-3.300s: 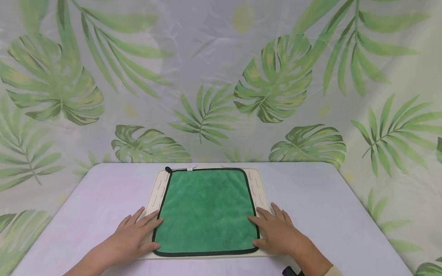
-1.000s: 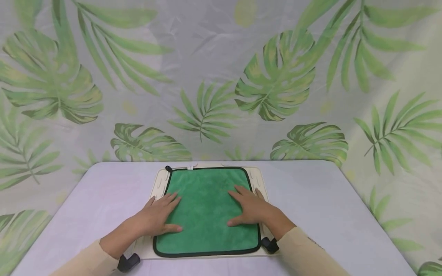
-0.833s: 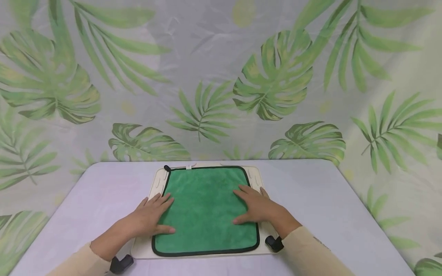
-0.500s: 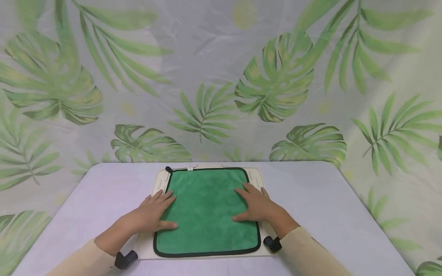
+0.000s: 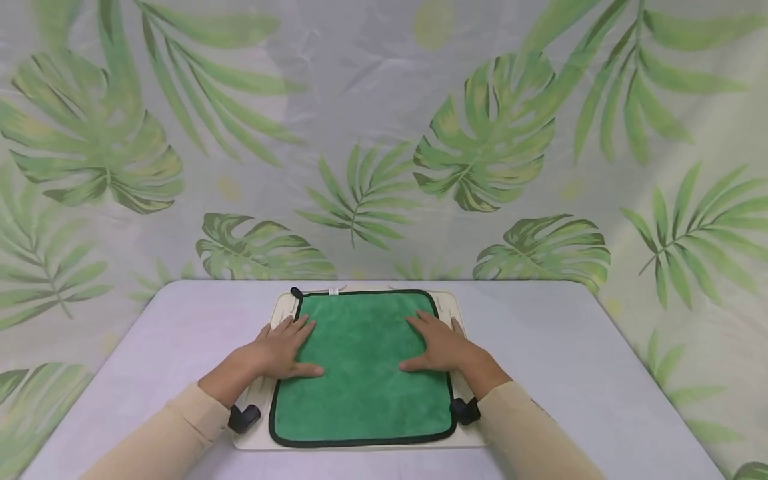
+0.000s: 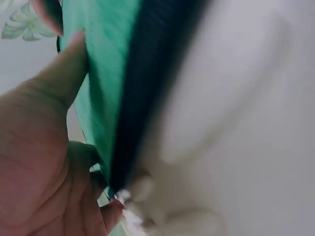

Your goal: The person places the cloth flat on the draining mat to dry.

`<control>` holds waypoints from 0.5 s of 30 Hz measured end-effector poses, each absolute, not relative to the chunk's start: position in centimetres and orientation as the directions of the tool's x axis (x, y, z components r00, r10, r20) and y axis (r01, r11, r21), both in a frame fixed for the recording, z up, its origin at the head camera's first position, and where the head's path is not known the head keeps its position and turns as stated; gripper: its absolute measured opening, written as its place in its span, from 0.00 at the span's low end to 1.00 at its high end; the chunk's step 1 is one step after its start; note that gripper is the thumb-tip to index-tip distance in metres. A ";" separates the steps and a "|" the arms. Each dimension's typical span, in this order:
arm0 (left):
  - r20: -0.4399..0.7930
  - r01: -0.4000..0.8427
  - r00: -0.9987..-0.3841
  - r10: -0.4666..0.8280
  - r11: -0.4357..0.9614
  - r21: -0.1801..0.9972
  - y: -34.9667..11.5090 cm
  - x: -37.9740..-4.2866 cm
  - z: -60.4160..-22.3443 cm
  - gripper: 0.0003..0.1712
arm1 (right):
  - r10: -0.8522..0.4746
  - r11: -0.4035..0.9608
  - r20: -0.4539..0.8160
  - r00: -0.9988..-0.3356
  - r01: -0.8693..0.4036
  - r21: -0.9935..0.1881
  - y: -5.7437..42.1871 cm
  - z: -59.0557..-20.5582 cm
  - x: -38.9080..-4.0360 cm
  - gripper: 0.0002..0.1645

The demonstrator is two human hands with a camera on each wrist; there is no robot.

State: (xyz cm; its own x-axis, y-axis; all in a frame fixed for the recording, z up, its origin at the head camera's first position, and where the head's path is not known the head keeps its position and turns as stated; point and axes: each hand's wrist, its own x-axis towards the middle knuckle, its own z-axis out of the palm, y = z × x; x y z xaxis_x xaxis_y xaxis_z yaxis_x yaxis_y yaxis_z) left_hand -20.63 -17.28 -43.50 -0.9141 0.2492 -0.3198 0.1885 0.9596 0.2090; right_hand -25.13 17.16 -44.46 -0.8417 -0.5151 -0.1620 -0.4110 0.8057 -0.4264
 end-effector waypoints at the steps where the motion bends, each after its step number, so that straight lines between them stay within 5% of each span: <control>1: -0.322 0.186 -0.914 0.247 0.960 0.209 -17.5 -20.7 -43.9 0.63 | -0.512 0.808 -0.163 -0.844 -0.408 -0.424 17.4 -44.4 -25.2 0.63; 15: -0.322 0.084 -0.928 0.189 0.946 0.314 -21.8 -19.5 -43.1 0.61 | -0.436 0.860 -0.169 -0.884 -0.354 -0.366 20.6 -43.6 -25.2 0.57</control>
